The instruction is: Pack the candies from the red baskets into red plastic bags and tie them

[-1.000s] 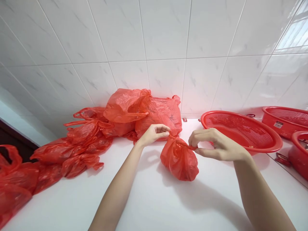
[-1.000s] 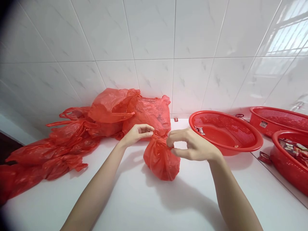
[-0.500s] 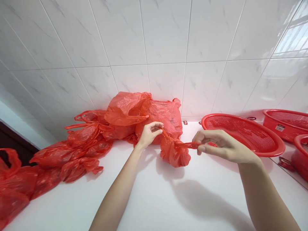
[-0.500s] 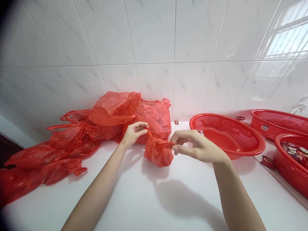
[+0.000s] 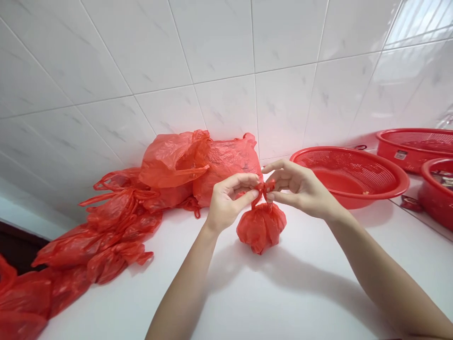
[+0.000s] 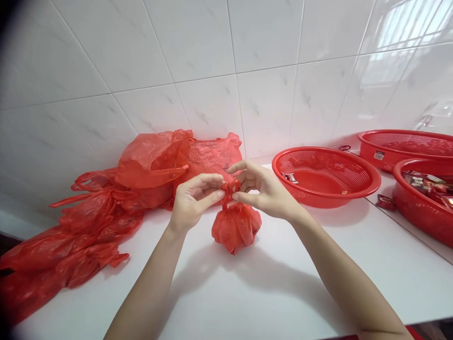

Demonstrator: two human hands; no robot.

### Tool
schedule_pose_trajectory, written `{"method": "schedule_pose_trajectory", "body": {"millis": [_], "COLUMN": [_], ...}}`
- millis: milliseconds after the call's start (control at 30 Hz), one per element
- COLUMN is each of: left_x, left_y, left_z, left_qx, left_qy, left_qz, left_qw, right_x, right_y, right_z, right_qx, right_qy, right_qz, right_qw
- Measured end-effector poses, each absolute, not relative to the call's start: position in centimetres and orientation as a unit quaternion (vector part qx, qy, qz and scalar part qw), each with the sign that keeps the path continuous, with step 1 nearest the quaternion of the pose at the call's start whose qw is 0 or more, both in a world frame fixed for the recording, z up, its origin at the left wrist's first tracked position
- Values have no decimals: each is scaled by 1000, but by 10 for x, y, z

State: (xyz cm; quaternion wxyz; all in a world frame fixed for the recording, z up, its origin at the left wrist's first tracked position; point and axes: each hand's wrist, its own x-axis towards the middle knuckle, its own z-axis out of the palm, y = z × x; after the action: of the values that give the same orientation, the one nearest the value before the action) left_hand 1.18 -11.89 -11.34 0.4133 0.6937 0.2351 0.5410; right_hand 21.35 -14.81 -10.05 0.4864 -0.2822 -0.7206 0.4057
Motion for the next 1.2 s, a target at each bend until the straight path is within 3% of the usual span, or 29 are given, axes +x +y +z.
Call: {"method": "schedule_pose_trajectory", "body": {"millis": [167, 367, 667, 933, 1200], "left_x": [20, 23, 57, 60, -18], "left_y": [-125, -120, -138, -137, -147], "left_z": [-117, -126, -150, -176, -150], "left_qx": [703, 691, 769, 766, 742], "left_qy": [249, 258, 329, 326, 402], "left_qz": [548, 586, 485, 469, 465], "left_qw": [379, 336, 254, 294, 269], "right_x": [205, 201, 202, 221, 238], "right_y": [-149, -152, -164, -176, -186], "right_z": [-107, -104, -91, -78, -69], "right_qx": [-338, -384, -374, -374, -385], "right_qy": [-732, -688, -594, -625, -701], "right_qz": [335, 340, 317, 252, 245], "right_qw": [487, 513, 637, 637, 549]}}
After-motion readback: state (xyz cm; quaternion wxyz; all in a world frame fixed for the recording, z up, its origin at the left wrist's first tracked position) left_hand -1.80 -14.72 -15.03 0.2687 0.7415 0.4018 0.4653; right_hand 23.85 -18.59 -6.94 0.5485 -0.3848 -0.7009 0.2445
